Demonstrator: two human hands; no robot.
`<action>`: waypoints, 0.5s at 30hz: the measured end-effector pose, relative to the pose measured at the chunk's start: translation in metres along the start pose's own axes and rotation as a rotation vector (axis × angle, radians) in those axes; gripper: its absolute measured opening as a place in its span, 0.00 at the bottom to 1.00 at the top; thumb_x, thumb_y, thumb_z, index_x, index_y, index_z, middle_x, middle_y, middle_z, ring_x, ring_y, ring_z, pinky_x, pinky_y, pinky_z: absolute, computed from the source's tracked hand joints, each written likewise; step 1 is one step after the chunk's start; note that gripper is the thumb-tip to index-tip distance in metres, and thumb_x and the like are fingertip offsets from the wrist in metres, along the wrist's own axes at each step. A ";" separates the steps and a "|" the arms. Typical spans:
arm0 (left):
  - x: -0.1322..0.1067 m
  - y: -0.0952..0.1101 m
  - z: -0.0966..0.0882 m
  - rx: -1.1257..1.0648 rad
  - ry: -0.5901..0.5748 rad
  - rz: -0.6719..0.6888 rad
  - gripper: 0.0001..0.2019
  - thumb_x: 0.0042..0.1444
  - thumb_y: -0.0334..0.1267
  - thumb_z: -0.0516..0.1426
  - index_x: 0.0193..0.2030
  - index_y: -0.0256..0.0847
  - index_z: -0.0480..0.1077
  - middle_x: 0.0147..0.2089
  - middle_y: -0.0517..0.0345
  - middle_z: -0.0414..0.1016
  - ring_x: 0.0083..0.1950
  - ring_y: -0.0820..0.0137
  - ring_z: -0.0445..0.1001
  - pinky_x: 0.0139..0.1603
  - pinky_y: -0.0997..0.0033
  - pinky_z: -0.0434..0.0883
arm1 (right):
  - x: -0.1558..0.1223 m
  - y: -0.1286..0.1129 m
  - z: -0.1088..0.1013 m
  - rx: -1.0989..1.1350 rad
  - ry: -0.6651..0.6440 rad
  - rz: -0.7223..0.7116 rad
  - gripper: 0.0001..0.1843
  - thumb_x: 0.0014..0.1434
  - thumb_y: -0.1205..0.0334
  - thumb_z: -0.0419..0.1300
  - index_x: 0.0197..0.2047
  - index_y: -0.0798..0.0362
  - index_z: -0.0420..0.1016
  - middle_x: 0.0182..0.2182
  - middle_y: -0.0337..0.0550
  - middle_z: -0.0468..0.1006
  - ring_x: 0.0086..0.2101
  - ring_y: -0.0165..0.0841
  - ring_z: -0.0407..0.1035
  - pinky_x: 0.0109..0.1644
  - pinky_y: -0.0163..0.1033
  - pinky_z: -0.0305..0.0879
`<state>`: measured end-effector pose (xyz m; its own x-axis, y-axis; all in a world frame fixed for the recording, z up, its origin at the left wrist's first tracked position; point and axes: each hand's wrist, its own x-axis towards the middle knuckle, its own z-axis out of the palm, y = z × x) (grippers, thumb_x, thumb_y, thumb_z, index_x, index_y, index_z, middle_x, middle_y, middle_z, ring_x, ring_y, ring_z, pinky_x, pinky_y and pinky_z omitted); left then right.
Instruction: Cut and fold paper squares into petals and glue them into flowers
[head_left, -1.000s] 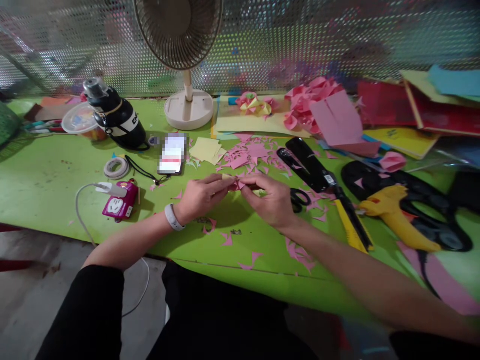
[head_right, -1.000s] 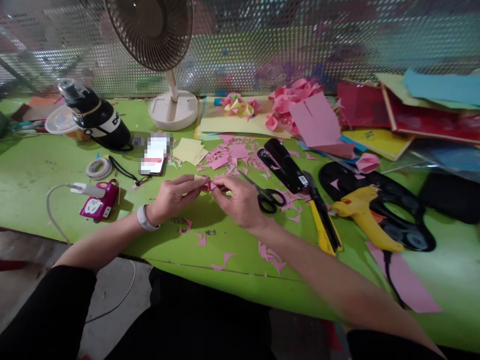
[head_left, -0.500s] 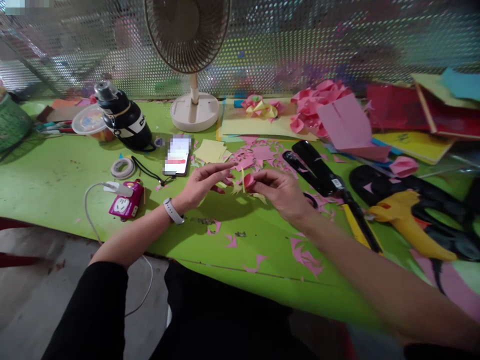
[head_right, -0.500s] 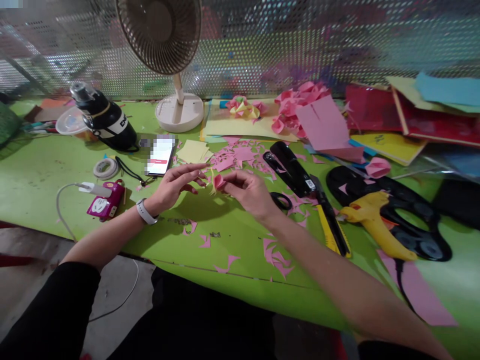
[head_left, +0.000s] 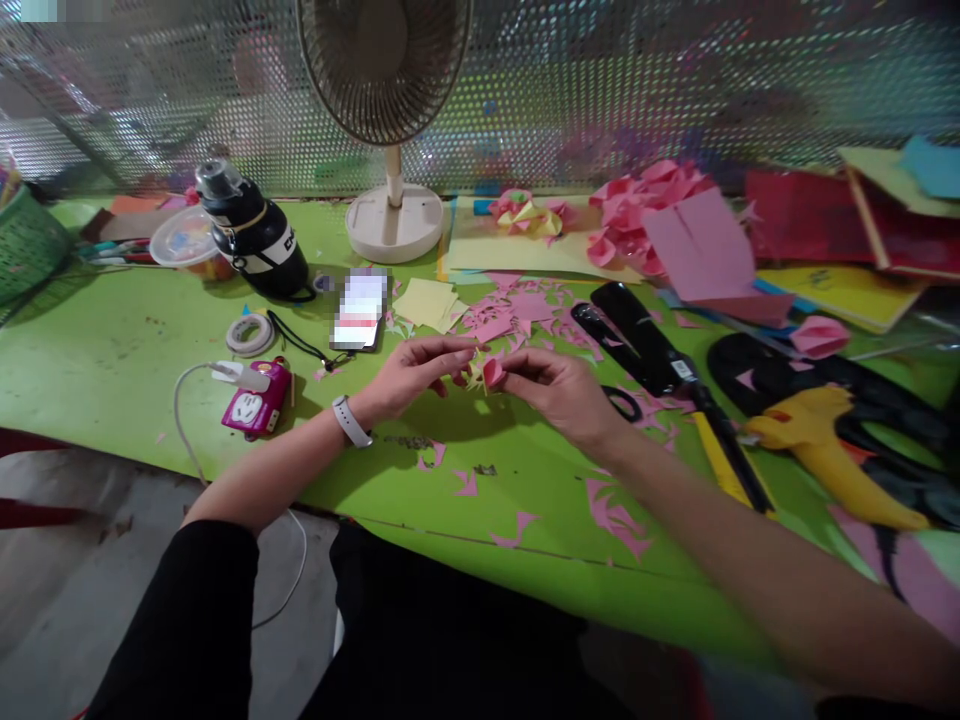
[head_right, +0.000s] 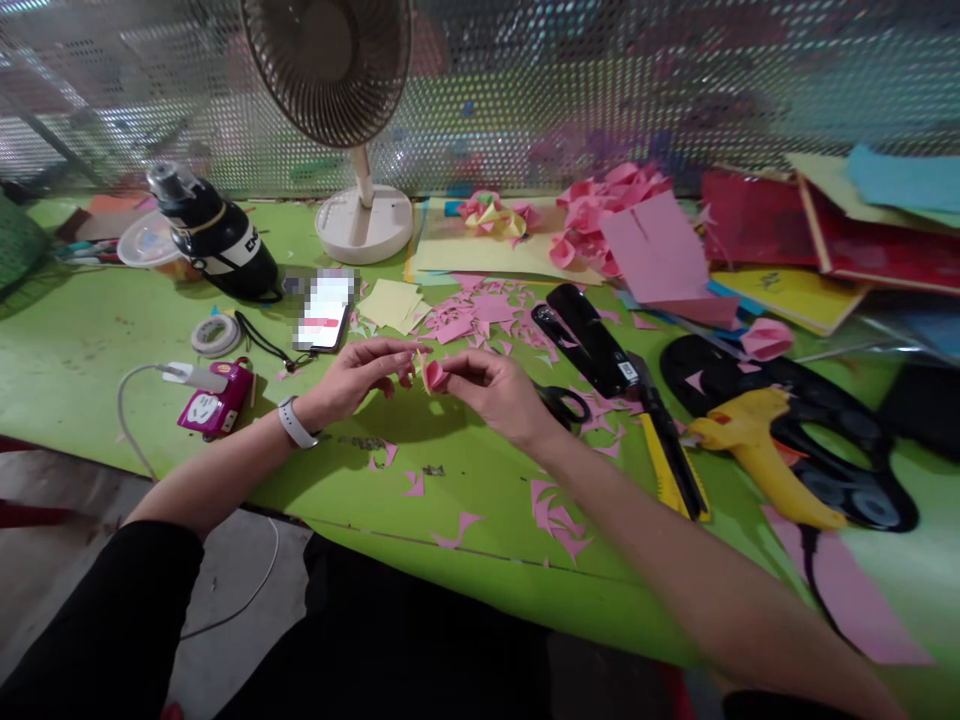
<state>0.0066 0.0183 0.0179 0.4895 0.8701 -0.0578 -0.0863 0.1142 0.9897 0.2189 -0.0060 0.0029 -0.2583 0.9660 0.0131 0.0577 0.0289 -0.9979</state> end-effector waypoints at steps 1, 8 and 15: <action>0.000 -0.001 0.000 0.004 0.005 0.004 0.15 0.56 0.45 0.63 0.47 0.39 0.79 0.40 0.53 0.79 0.32 0.77 0.74 0.27 0.80 0.68 | 0.000 0.000 0.000 -0.001 0.000 -0.001 0.13 0.50 0.49 0.71 0.34 0.48 0.82 0.32 0.41 0.83 0.34 0.35 0.76 0.43 0.46 0.75; 0.003 -0.005 -0.001 0.014 0.009 0.008 0.14 0.56 0.45 0.64 0.46 0.40 0.79 0.40 0.53 0.80 0.33 0.76 0.75 0.26 0.80 0.67 | 0.000 0.004 -0.002 -0.027 -0.004 0.000 0.10 0.53 0.52 0.70 0.35 0.48 0.82 0.33 0.41 0.83 0.34 0.34 0.76 0.43 0.45 0.76; 0.003 -0.003 0.000 0.036 0.006 -0.003 0.11 0.57 0.42 0.63 0.44 0.40 0.79 0.39 0.54 0.80 0.33 0.76 0.75 0.26 0.80 0.67 | 0.002 0.007 -0.001 -0.018 0.000 -0.018 0.10 0.52 0.53 0.70 0.34 0.49 0.82 0.32 0.41 0.83 0.34 0.34 0.77 0.43 0.45 0.76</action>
<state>0.0078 0.0204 0.0144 0.4847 0.8725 -0.0614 -0.0531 0.0994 0.9936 0.2200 -0.0032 -0.0041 -0.2594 0.9653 0.0313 0.0706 0.0513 -0.9962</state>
